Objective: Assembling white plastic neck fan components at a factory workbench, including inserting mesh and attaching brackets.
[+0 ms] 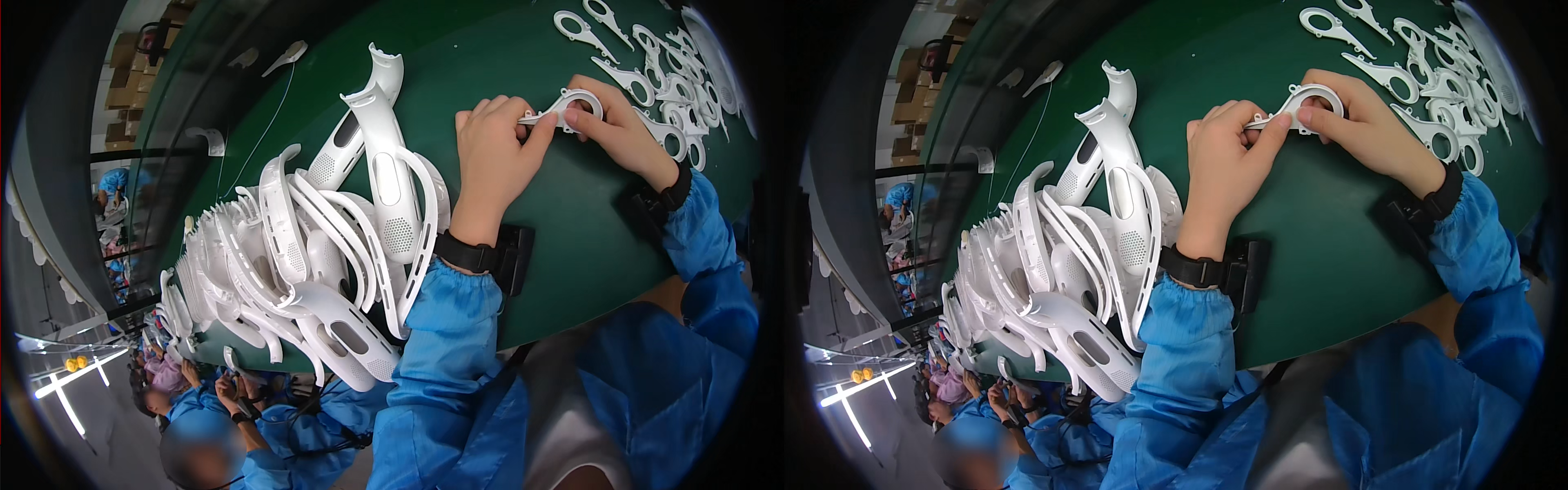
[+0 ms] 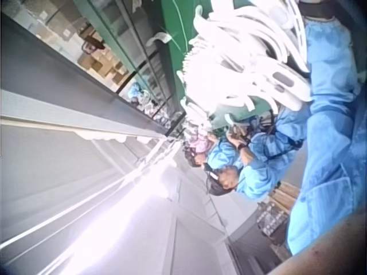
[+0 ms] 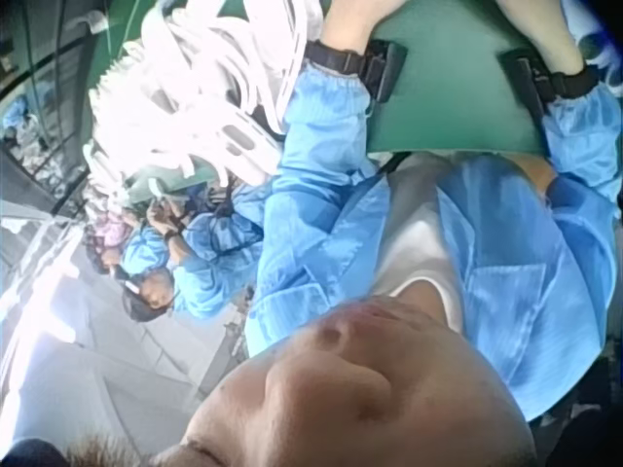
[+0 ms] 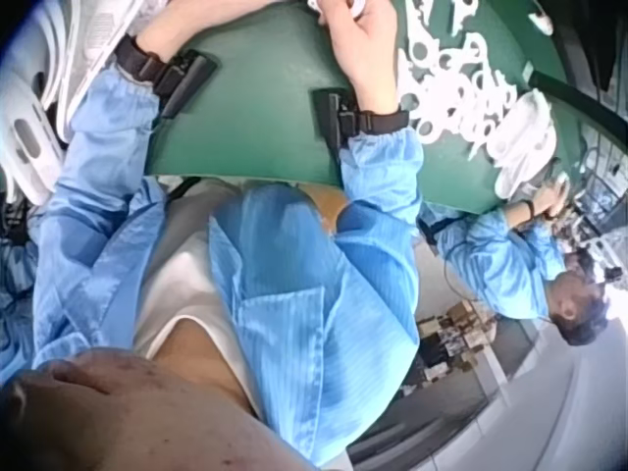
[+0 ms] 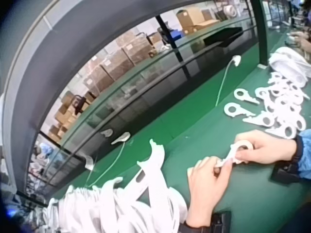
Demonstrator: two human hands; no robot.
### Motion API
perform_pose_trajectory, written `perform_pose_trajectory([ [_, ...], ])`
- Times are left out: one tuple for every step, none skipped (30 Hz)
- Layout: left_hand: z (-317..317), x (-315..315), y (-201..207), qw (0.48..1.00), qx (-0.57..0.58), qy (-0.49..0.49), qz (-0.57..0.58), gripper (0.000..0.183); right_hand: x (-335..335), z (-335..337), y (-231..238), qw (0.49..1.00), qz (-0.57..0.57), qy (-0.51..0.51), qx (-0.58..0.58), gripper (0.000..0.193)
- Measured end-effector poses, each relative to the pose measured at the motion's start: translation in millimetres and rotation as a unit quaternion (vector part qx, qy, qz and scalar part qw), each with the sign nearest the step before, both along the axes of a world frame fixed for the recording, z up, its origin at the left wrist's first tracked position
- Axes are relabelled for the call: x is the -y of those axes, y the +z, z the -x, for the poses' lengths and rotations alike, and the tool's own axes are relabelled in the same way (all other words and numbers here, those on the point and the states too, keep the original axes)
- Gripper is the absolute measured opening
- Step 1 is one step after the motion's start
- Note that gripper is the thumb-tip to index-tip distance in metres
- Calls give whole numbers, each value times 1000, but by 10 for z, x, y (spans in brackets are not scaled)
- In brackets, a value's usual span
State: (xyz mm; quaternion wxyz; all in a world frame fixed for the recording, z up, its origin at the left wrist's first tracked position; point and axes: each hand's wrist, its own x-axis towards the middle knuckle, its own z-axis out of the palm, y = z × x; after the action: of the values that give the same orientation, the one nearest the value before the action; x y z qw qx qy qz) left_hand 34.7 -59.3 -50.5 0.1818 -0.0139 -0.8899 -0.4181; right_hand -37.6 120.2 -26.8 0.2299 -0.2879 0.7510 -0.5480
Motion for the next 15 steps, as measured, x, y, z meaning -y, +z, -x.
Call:
perform_pose_trajectory([
  [5, -4, 1, 1000, 0, 0, -1, 28, -5, 1, 8, 1000, -3, -1, 3, 19],
  [11, -11, 3, 1000, -4, -2, -5, 28, -8, 1, 15, 1000, -6, -1, 7, 19],
  [4, -13, 1, 1000, -7, -3, -8, 28, -4, -8, 15, 1000, -6, 0, 8, 19],
  [4, -10, -6, 1000, -6, -2, -8, 28, 3, -18, 15, 1000, -1, -7, 9, 20],
  [10, -6, -14, 1000, -11, -2, -5, 29, 8, -25, 13, 1000, 3, -15, 10, 20],
  [16, -6, -17, 1000, -17, -3, -2, 29, 6, -23, 13, 1000, 3, -15, 11, 20],
  [15, -8, -16, 1000, -16, -3, -3, 29, 4, -16, 13, 1000, 4, -11, 10, 20],
  [14, -8, -11, 1000, -18, 0, -3, 29, 2, -11, 12, 1000, 4, -7, 9, 19],
  [13, -13, -7, 1000, -21, 1, -4, 29, -1, -10, 9, 1000, 4, -8, 9, 19],
  [9, -14, -3, 1000, -20, 1, -5, 29, -1, -9, 6, 1000, 6, -8, 11, 19],
  [3, -14, 3, 1000, -14, -2, -3, 27, -4, -9, 3, 1000, 8, -8, 12, 19],
  [5, -9, 8, 1000, -8, -6, -2, 24, -6, 0, 0, 1000, 8, -9, 11, 19],
  [9, -4, 8, 1000, -9, -6, -2, 24, -7, 10, -2, 1000, 3, -4, 13, 18],
  [11, 3, 4, 1000, -8, -6, -1, 24, -9, 15, -3, 1000, -2, 2, 14, 18],
  [11, -2, 2, 1000, -6, -6, 0, 24, -12, 10, -2, 1000, -2, 1, 13, 18],
])
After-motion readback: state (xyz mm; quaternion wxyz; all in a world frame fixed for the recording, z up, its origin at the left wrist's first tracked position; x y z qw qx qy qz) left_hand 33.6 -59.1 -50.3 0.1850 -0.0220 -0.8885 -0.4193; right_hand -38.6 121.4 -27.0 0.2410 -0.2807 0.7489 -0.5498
